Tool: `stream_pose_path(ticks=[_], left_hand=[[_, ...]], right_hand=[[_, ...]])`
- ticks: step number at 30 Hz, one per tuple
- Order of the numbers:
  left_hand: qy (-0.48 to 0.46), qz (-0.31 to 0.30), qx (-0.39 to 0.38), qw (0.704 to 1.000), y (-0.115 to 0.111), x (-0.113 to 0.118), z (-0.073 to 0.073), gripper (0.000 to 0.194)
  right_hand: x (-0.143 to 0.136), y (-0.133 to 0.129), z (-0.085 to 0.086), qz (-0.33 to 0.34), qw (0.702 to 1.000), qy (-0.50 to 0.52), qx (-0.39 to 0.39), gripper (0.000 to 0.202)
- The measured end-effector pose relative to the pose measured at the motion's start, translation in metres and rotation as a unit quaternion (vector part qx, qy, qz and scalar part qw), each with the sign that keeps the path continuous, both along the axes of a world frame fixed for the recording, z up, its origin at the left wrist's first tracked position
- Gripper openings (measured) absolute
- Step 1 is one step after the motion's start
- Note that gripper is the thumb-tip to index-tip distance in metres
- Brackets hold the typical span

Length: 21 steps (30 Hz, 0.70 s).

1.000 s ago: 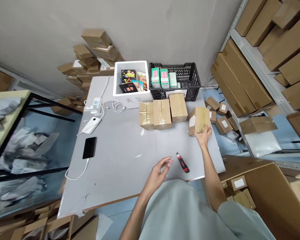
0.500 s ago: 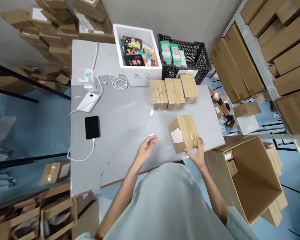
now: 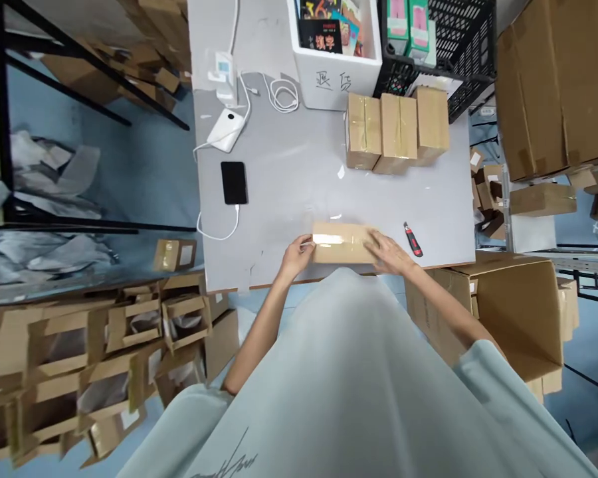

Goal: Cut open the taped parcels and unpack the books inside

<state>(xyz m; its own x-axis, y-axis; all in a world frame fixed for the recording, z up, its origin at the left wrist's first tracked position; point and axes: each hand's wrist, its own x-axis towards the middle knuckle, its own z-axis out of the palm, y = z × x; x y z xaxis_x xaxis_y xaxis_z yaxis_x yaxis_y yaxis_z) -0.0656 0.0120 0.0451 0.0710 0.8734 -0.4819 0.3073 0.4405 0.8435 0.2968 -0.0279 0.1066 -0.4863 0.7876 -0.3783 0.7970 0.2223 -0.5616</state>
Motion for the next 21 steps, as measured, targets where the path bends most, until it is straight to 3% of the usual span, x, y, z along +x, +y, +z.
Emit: stream_pose_path(ticks=[3,7,10,13,17,21], left_hand=[[-0.019,0.02,0.0,1.0,-0.024,0.01,0.001,0.053],[-0.046,0.069,-0.006,0.997,-0.046,0.02,-0.007,0.058],[-0.047,0.132,-0.044,0.989,-0.055,0.02,-0.021,0.054],[-0.021,0.156,-0.081,0.984,-0.059,0.02,-0.037,0.052],[0.007,0.133,-0.079,0.988,-0.06,0.026,-0.049,0.058],[0.034,0.123,-0.072,0.989,-0.06,0.038,-0.052,0.061]], right_hand=[[0.022,0.0,-0.008,-0.071,0.997,-0.005,0.006,0.097],[0.035,-0.023,-0.025,-0.17,0.985,0.018,-0.018,0.098],[0.033,-0.045,-0.046,-0.278,0.955,0.068,-0.077,0.11],[0.026,-0.057,-0.069,-0.362,0.914,0.114,-0.142,0.121],[0.013,-0.059,-0.094,-0.395,0.882,0.183,-0.18,0.116],[0.006,-0.058,-0.107,-0.403,0.864,0.247,-0.173,0.099]])
